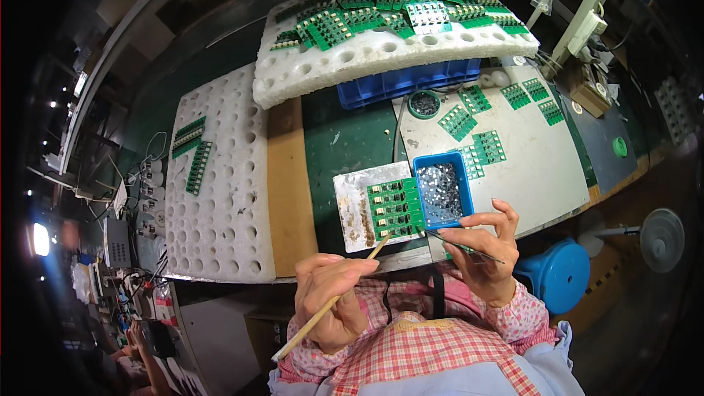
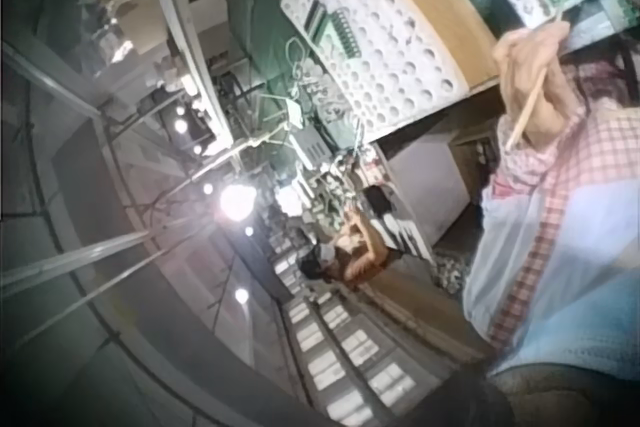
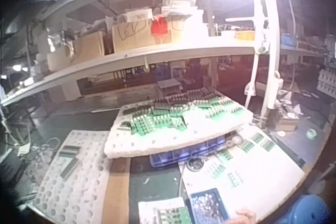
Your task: The person places small LED components from a parts container onto circuit boards using tweezers, then secures them with a wooden stick.
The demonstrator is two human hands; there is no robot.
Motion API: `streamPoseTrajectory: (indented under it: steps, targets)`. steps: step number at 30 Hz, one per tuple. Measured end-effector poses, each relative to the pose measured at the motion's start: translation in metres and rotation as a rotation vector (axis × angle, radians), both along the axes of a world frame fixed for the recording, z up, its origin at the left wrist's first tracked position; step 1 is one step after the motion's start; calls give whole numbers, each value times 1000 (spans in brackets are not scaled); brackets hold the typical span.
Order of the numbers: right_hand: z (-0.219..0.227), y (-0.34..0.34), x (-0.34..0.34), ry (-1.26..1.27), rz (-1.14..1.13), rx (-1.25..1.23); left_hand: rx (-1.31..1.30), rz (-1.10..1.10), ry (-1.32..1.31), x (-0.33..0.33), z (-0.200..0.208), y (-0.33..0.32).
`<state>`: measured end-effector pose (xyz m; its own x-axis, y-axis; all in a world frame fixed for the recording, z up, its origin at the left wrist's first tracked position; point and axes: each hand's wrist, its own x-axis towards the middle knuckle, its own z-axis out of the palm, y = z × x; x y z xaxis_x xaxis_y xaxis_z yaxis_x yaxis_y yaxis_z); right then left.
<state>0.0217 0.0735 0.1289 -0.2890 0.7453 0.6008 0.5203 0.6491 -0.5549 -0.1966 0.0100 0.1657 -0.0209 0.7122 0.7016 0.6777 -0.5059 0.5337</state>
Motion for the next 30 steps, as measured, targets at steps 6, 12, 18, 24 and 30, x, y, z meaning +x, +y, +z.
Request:
streamPoseTrajectory:
  steps: [6,12,18,24,30]
  targets:
    - [3,5,-1,-28,-12,22,5,-7,-2,-1,-1,5]
    - [4,6,-1,-38,-4,36,5,-7,-3,0,-3,8]
    - [6,6,-2,-45,-10,32,10,-21,-13,2,-5,11]
    - [6,6,-2,-48,-12,49,-17,-13,8,3,-3,14]
    - [6,7,-2,-49,-9,47,-12,-12,22,4,-4,19]
